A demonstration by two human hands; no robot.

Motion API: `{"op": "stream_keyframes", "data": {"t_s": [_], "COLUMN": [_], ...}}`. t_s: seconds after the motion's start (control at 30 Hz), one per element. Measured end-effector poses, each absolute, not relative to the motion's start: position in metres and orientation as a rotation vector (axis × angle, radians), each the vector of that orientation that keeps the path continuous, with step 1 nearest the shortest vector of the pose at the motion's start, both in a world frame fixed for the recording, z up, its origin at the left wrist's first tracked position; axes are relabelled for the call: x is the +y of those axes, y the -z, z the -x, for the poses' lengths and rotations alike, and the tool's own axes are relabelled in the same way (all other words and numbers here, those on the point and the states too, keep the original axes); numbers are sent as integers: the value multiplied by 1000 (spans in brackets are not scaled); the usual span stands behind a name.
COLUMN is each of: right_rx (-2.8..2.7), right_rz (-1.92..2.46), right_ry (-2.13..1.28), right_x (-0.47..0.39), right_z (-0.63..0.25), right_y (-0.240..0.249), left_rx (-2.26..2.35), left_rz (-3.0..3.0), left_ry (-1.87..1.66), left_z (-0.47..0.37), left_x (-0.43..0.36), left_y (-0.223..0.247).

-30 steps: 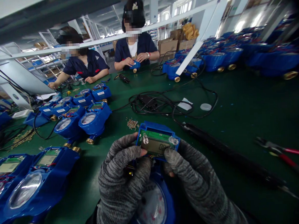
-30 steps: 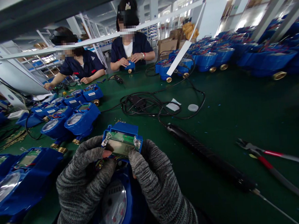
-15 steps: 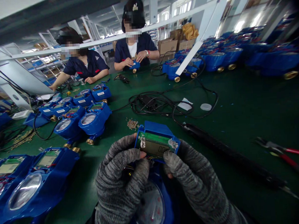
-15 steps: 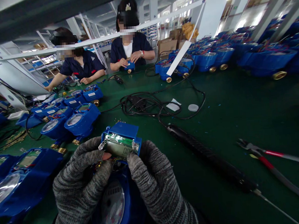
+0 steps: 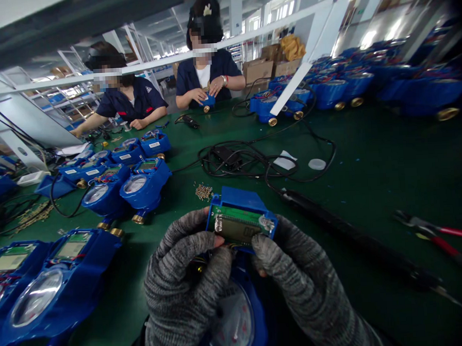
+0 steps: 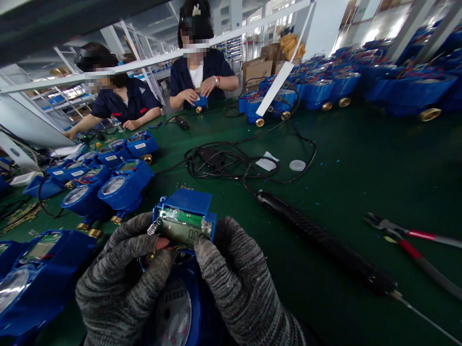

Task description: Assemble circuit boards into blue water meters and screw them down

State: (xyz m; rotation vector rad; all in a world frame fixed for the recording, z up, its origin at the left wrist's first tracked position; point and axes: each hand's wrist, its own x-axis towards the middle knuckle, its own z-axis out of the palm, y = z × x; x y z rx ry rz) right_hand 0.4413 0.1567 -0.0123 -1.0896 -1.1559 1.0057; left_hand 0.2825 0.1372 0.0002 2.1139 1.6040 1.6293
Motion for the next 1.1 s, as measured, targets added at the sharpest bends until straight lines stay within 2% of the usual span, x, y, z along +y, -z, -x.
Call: {"op": "stream_keyframes", "data": {"t_s": [0.2, 0.47, 0.63, 1.1], "right_rx": [-1146, -1096, -1089, -1127], "right_rz": [1227, 1234, 1130, 1163], "right_ry": [-976, -1177, -1382, -1359], "right_x": [154, 156, 165, 162], "right_z": [-440, -439, -445, -446], "right_y": [18, 22, 13, 6], "left_rx": [1634, 1428, 1387, 1531], "left_rz": [-2029, -1816, -1960, -2186], "left_ry": [-1657, -1557, -1501, -1527], "left_z": [-287, -278, -276, -276], "left_x": [139, 142, 142, 143], "left_y": [0, -2, -3, -1]}}
